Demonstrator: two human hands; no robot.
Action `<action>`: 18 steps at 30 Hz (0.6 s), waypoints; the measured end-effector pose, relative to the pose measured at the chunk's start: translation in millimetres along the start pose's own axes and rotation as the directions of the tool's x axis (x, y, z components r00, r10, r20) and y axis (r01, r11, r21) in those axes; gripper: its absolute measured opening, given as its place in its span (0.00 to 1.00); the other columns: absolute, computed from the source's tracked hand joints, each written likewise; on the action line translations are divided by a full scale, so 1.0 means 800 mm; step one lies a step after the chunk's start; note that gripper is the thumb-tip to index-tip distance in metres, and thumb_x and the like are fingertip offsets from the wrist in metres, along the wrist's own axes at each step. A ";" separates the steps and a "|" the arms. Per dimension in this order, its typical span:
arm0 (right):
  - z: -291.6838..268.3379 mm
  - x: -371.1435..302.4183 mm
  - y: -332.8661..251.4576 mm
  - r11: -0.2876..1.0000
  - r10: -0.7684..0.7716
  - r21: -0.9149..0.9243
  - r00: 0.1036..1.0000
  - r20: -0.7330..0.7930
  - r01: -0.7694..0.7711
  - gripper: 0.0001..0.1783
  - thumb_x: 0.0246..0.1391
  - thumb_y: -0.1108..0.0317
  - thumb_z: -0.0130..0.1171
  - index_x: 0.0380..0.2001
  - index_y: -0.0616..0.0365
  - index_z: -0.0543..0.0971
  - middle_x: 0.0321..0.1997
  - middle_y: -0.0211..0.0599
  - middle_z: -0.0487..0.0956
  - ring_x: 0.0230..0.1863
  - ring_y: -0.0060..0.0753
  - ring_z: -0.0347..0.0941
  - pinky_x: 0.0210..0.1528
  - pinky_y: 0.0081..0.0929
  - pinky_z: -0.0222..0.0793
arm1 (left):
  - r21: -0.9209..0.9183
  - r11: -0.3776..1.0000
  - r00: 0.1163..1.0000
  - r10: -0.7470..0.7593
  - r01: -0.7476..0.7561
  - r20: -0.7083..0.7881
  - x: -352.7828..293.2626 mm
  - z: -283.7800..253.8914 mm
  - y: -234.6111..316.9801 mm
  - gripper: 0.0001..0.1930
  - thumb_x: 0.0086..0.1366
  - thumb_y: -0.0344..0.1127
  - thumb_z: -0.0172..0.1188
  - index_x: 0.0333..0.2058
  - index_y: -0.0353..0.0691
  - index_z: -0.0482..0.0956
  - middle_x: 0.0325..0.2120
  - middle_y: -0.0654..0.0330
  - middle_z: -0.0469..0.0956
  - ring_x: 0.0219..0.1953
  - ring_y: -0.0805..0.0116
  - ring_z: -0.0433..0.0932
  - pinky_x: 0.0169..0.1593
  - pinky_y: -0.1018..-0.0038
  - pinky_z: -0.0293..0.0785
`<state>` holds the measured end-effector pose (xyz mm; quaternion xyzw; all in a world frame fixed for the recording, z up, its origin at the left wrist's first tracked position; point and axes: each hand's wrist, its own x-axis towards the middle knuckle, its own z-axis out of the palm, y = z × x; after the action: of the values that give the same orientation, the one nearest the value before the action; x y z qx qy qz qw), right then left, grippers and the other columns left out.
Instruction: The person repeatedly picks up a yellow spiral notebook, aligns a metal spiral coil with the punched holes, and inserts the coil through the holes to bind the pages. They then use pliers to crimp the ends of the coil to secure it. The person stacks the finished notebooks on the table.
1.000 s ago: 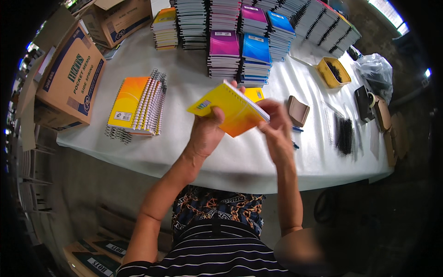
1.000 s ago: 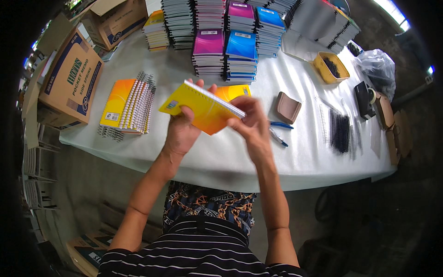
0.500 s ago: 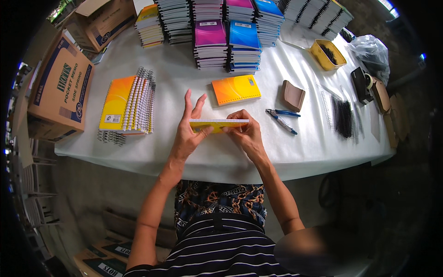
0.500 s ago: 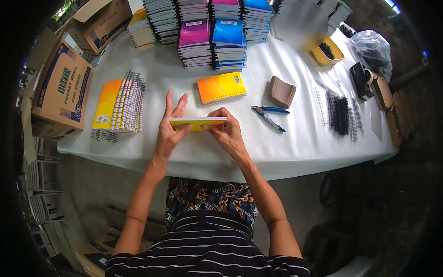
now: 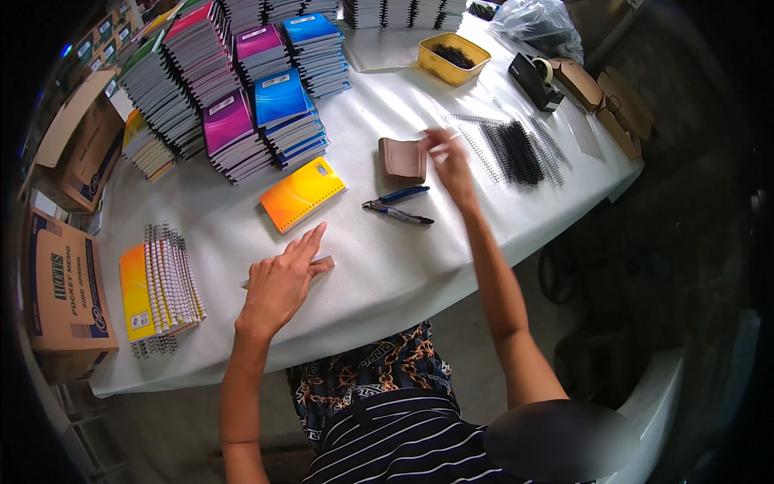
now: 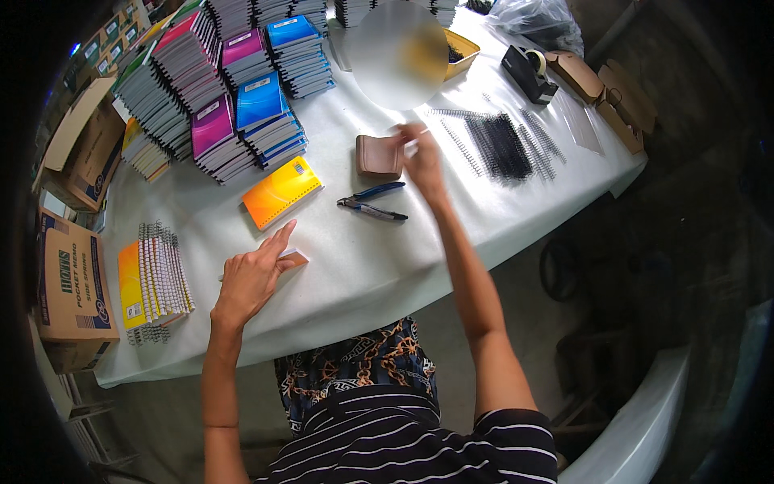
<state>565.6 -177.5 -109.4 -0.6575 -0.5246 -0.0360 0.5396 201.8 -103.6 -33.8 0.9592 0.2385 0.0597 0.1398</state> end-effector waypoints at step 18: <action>0.058 -0.054 -0.209 0.965 0.021 0.201 0.808 0.589 -0.171 0.14 0.46 0.79 0.66 0.39 0.54 0.84 0.35 0.34 0.79 0.34 0.30 0.75 0.37 0.29 0.73 | 0.161 0.986 0.990 0.065 -0.043 -0.129 -0.001 0.001 -0.003 0.33 0.61 0.37 0.61 0.66 0.55 0.62 0.57 0.65 0.74 0.57 0.55 0.73 0.61 0.48 0.65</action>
<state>400.4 -193.4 -42.8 -0.5912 -0.6306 0.2592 0.4309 199.9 -101.9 -35.4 0.9672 0.2251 0.1086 0.0456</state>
